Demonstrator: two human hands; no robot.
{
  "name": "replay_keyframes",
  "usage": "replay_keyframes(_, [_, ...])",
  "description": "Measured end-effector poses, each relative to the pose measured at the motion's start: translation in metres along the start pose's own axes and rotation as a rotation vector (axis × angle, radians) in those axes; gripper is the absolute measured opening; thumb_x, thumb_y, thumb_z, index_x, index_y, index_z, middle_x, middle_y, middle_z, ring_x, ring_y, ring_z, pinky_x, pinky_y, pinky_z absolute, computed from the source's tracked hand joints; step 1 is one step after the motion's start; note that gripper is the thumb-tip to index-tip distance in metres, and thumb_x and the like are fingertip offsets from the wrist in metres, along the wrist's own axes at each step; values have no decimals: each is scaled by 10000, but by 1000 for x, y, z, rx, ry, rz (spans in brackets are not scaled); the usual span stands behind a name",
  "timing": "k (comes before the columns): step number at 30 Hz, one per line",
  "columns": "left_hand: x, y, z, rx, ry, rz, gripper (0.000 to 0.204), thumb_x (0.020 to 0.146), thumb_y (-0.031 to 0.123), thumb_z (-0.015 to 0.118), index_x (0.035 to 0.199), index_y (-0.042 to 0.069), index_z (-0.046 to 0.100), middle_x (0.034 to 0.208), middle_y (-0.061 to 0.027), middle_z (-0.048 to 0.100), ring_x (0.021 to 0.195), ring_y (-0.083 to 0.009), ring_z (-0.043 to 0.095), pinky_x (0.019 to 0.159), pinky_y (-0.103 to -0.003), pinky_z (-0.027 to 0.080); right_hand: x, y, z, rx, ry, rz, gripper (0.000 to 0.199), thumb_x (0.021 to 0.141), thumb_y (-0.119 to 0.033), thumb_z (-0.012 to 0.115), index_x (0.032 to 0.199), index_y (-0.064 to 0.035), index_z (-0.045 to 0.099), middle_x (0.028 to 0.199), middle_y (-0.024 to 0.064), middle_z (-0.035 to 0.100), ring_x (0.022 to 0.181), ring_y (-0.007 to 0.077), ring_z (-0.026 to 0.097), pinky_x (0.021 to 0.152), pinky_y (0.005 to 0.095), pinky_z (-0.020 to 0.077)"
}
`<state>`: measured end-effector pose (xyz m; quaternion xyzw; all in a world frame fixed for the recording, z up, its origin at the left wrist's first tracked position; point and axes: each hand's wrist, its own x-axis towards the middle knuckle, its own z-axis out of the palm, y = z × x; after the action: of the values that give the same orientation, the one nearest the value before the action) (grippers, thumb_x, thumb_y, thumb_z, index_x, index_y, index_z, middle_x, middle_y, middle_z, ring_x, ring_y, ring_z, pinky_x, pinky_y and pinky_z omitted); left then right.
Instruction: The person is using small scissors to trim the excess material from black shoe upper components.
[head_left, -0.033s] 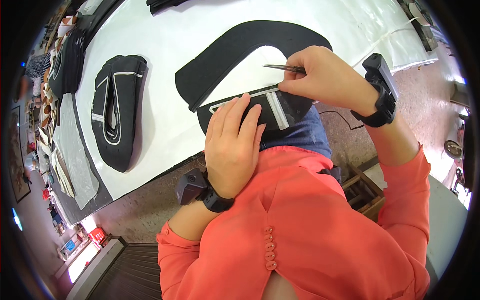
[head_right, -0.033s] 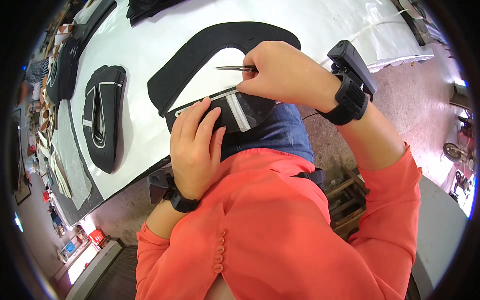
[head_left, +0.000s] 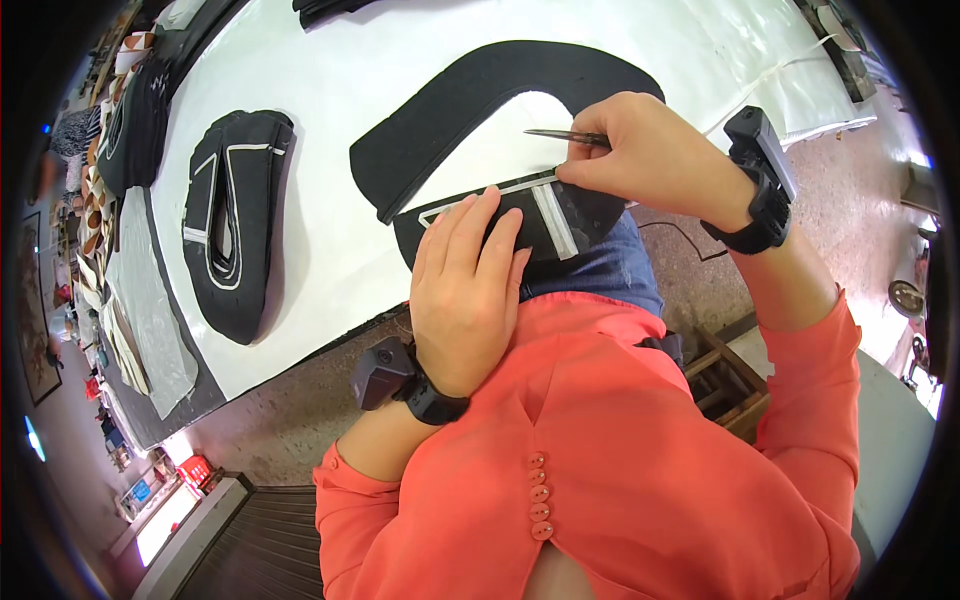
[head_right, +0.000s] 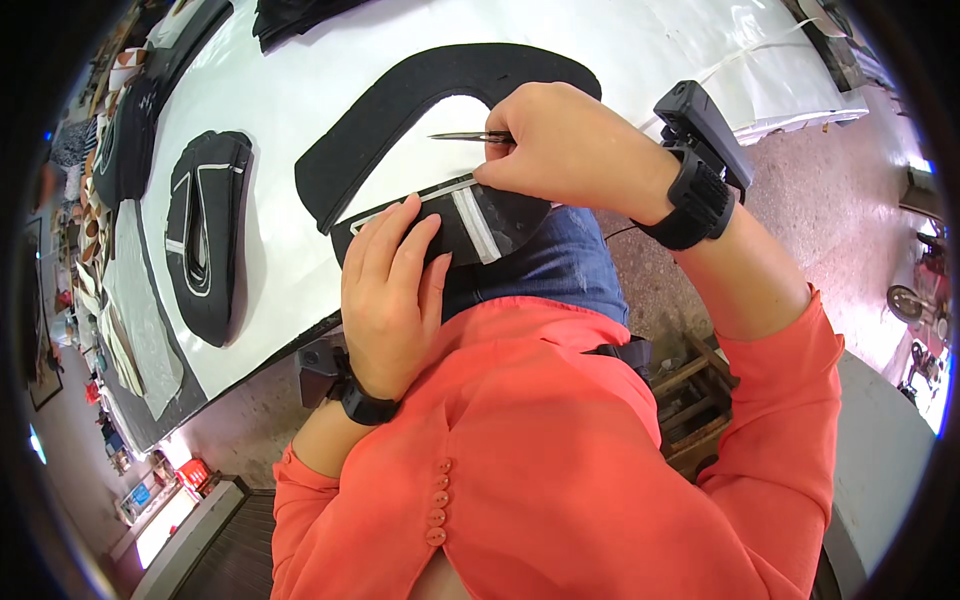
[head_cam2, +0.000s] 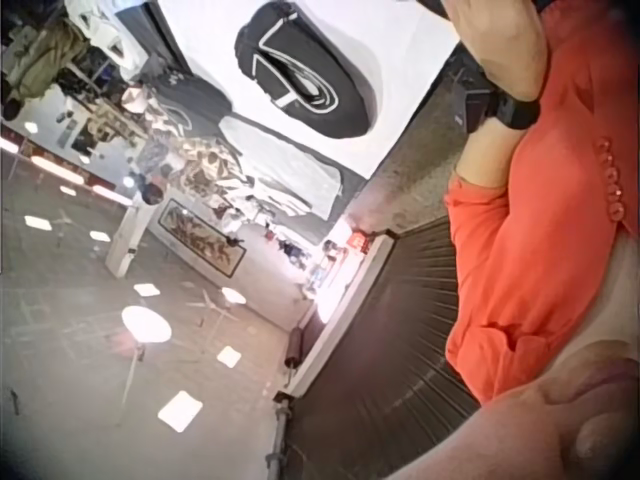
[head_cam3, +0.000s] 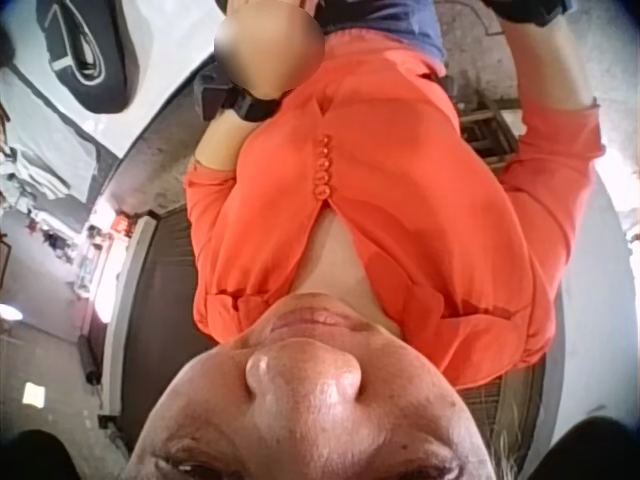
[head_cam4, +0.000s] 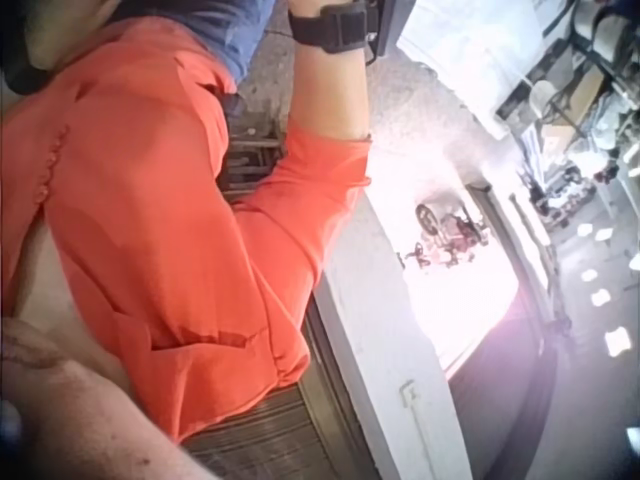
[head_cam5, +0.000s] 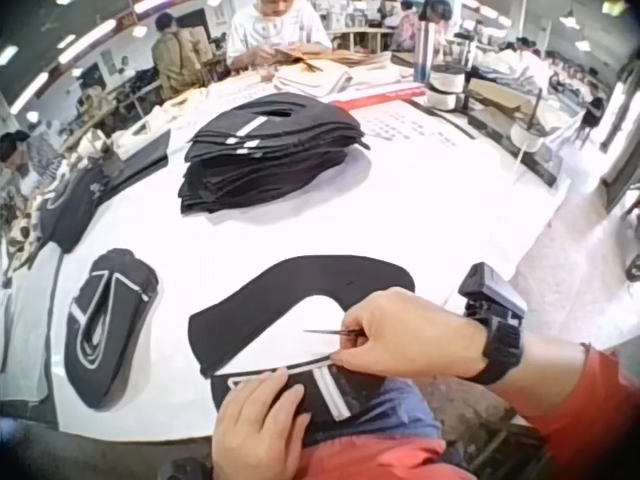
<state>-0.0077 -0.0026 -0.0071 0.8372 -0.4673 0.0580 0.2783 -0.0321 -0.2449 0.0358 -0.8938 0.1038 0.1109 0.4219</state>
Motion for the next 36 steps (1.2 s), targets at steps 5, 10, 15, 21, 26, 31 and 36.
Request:
replay_keyframes(5, [12, 10, 4, -140, -37, 59, 384, 840, -6, 725, 1219, -9, 659, 1361, -163, 621, 1227, -391, 600, 1028, -478, 492, 0, 4, 2, -83, 52, -67, 255, 786, -227, 684, 760, 27, 691, 621, 178, 631, 558, 277, 660, 576, 365, 520])
replay_keyframes(10, [22, 14, 13, -93, -34, 128, 344, 829, -16, 724, 1167, -28, 660, 1307, -179, 633, 1186, -386, 621, 987, -463, 522, 1, 4, -1, -8, -35, -21, 250, 833, -193, 708, 784, 48, 661, 617, 98, 577, 546, 169, 536, 554, 317, 446])
replay_keyframes(15, [25, 13, 13, -39, -32, 177, 324, 806, -23, 731, 1123, -28, 662, 1267, -177, 642, 1149, -374, 636, 964, -453, 534, -1, 14, -14, -116, -37, -108, 228, 835, -180, 697, 824, 46, 662, 647, 87, 562, 611, 160, 520, 614, 302, 456])
replay_keyframes(21, [25, 12, 16, -34, -9, 185, 327, 793, -19, 730, 1114, -12, 664, 1280, -144, 653, 1138, -362, 633, 954, -454, 525, 2, 17, -12, -93, -22, -66, 207, 825, -169, 688, 809, 35, 661, 640, 94, 558, 605, 165, 530, 606, 312, 459])
replay_keyframes(26, [36, 12, 13, 28, -54, 232, 290, 798, 21, 718, 1083, 22, 663, 1275, -95, 664, 1139, -338, 615, 938, -452, 494, 5, 15, -15, -117, -48, -125, 232, 798, -188, 697, 780, 38, 649, 612, 102, 539, 565, 177, 526, 571, 327, 454])
replay_keyframes(31, [44, 16, 13, 74, -104, 253, 195, 848, 85, 618, 1039, 57, 639, 1222, -94, 645, 1165, -321, 576, 1005, -456, 452, 10, 24, -23, -127, -66, -223, 238, 787, -189, 703, 755, 38, 638, 613, 102, 535, 555, 173, 518, 556, 331, 445])
replay_keyframes(36, [48, 16, 17, 128, -72, 296, 189, 861, 94, 600, 1045, 69, 634, 1195, -90, 641, 1208, -319, 568, 1069, -488, 431, 16, 18, -30, -193, -131, -145, 237, 780, -189, 713, 756, 35, 642, 612, 105, 544, 564, 162, 519, 555, 326, 442])
